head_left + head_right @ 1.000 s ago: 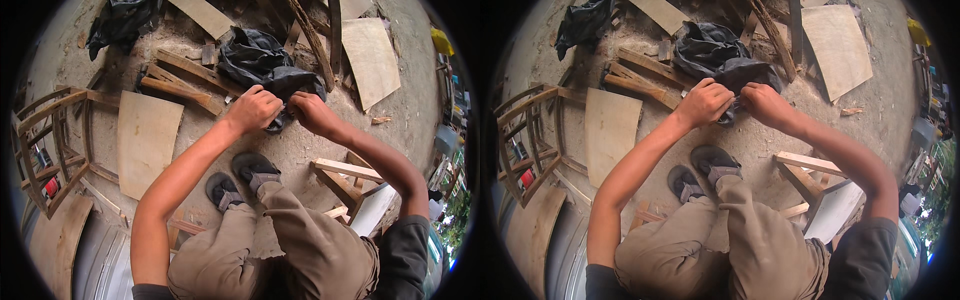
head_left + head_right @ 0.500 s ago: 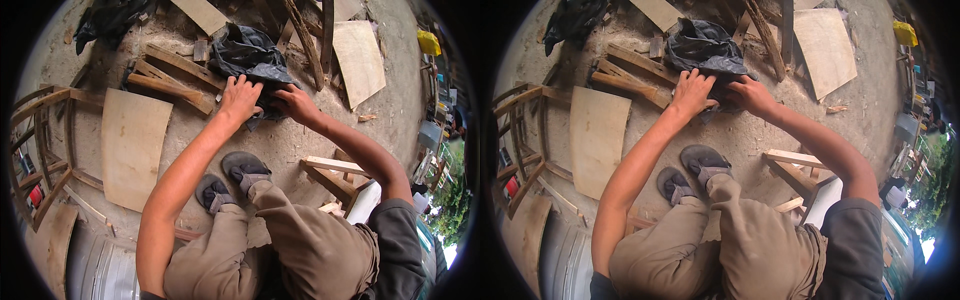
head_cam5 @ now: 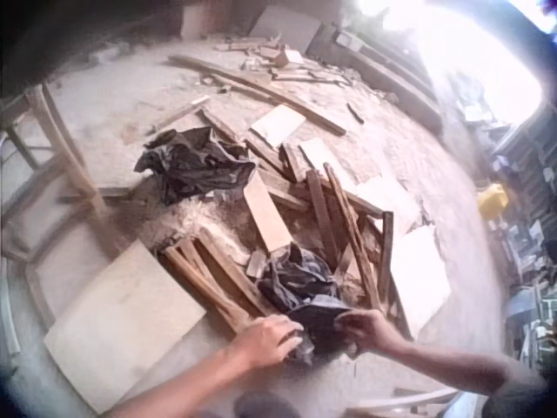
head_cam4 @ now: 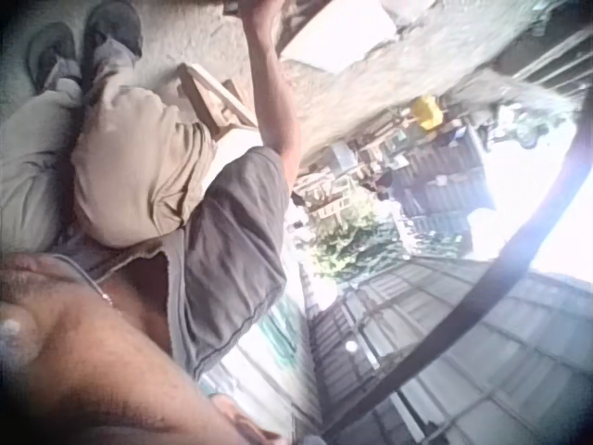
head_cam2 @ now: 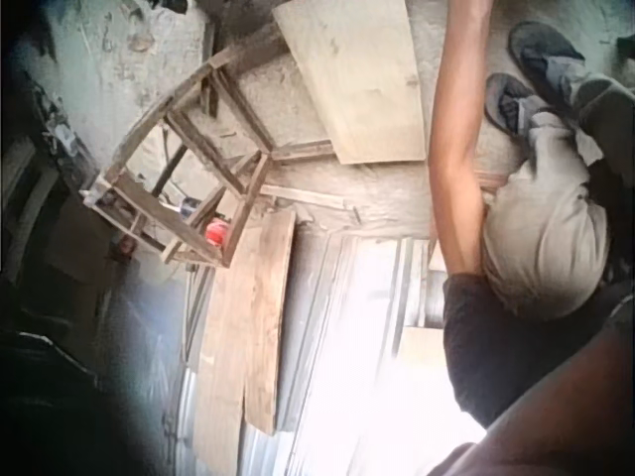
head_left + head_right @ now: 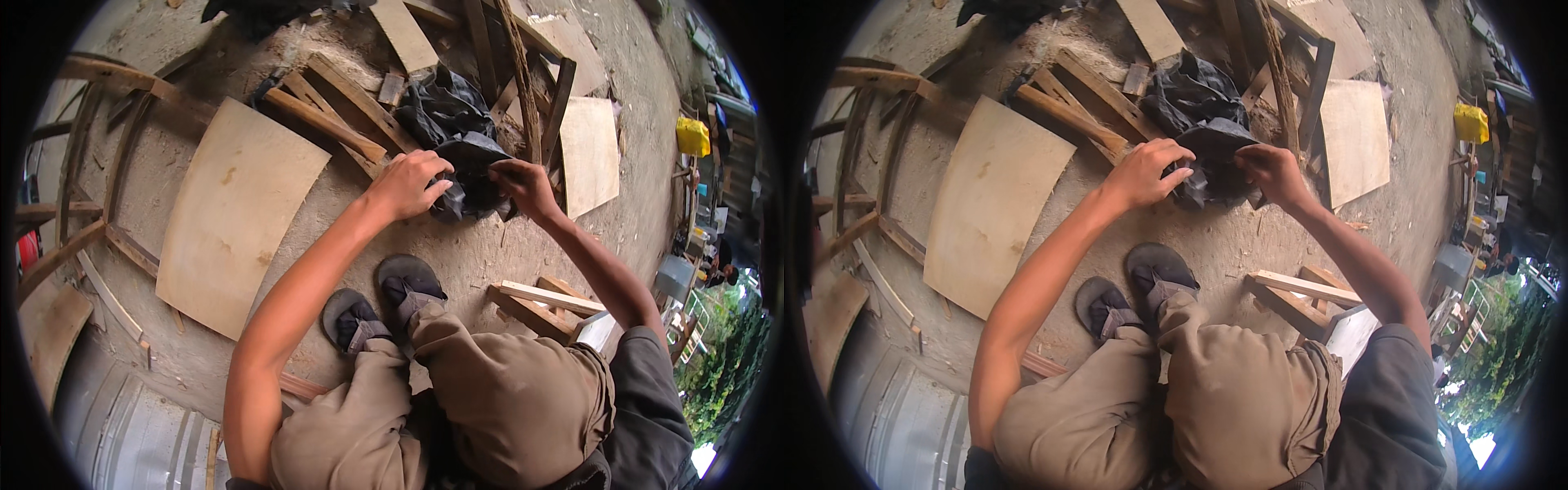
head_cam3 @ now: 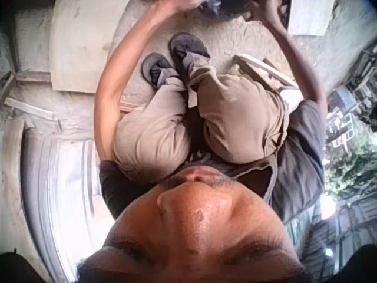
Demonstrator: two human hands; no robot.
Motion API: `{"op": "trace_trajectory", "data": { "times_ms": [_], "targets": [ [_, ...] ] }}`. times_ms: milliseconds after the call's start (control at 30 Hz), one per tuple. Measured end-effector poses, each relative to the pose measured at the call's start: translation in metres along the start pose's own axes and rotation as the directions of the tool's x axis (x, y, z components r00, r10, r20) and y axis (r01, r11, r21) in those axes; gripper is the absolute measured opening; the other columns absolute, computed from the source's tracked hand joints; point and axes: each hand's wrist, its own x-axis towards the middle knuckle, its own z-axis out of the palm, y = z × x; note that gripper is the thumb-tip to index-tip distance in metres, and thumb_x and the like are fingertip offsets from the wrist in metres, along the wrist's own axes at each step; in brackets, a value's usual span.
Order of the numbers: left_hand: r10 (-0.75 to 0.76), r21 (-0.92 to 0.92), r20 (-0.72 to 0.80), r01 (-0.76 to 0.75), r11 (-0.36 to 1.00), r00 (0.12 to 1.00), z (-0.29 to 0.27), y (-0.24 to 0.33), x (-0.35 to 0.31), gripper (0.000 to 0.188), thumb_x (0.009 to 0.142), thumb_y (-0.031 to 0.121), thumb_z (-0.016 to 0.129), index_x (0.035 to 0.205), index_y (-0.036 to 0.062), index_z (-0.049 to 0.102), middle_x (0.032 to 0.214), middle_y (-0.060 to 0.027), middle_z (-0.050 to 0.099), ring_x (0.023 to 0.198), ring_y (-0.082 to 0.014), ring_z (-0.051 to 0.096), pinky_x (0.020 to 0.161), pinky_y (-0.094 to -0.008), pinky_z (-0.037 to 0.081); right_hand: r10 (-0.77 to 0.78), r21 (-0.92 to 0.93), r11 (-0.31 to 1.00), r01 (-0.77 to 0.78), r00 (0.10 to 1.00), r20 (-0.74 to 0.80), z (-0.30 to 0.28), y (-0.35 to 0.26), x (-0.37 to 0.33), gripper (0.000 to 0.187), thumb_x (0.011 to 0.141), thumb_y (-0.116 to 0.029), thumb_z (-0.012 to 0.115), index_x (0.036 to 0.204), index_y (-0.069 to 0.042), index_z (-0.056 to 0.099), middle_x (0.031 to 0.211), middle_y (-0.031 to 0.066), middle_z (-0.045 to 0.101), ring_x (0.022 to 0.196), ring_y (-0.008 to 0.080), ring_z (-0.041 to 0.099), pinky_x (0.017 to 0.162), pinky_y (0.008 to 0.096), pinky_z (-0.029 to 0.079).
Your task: The person assembles a wooden chair by attaching a plywood seat to the chair frame using a hammer and nails. They position the seat, hammer nails into the frame, and adjust the chair to fit the components.
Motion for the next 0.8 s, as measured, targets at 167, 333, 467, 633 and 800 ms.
{"op": "trace_trajectory", "data": {
  "times_ms": [167,333,467,633,800],
  "targets": [
    [-0.261,-0.319,-0.149,0.204,0.926,0.954,-0.041,0.028,-0.027,0.027,0.092,0.017,0.068,0.115,0.0036,0.070,0.107,-0.0114,0.072,0.093,-0.0192,0.069,0.081,-0.0309,0.054,0.019,0.365,0.930,-0.049,0.996,0.086,0.041,-0.061,0.002,0.021,0.095,-0.018,0.070,0.102,0.002,0.071,0.082,0.0005,0.068,0.067,0.0059,0.057,0.061,0.0221,0.045],
    [-0.439,-0.693,-0.305,0.120,0.711,0.845,-0.077,0.028,-0.073,0.023,0.093,0.006,0.067,0.115,0.0001,0.070,0.102,-0.0069,0.073,0.092,-0.0114,0.067,0.083,-0.0260,0.054,-0.098,0.675,0.730,-0.112,0.959,0.265,0.114,-0.137,0.016,0.021,0.098,-0.018,0.065,0.103,0.002,0.068,0.084,0.0006,0.066,0.071,0.0069,0.057,0.065,0.0222,0.044],
    [-0.474,-0.785,-0.445,-0.075,0.616,0.760,-0.099,0.034,-0.102,0.019,0.095,0.009,0.067,0.111,-0.0002,0.070,0.095,-0.0055,0.072,0.085,-0.0113,0.066,0.079,-0.0263,0.054,-0.136,0.756,0.634,-0.164,0.938,0.318,0.161,-0.170,0.015,0.021,0.099,-0.017,0.063,0.105,0.002,0.067,0.088,0.0020,0.067,0.072,0.0091,0.058,0.066,0.0235,0.045],
    [-0.645,-0.909,-0.399,-0.188,0.372,0.652,-0.126,0.042,-0.128,0.016,0.097,0.023,0.065,0.104,0.0083,0.069,0.088,0.0002,0.066,0.082,-0.0103,0.062,0.074,-0.0270,0.052,-0.149,0.814,0.542,-0.207,0.930,0.336,0.186,-0.211,0.020,0.038,0.103,-0.032,0.056,0.105,0.004,0.066,0.095,0.0089,0.070,0.071,0.0120,0.059,0.066,0.0242,0.047],
    [-0.685,-0.878,-0.449,-0.140,0.458,0.574,-0.151,0.052,-0.161,0.015,0.098,0.024,0.064,0.105,0.0118,0.070,0.093,0.0028,0.066,0.084,-0.0076,0.061,0.076,-0.0250,0.049,-0.284,0.697,0.699,0.158,0.957,0.067,0.184,-0.184,0.055,0.030,0.103,-0.026,0.056,0.110,0.000,0.068,0.091,0.0044,0.069,0.071,0.0080,0.061,0.066,0.0221,0.049]
  ]
}}
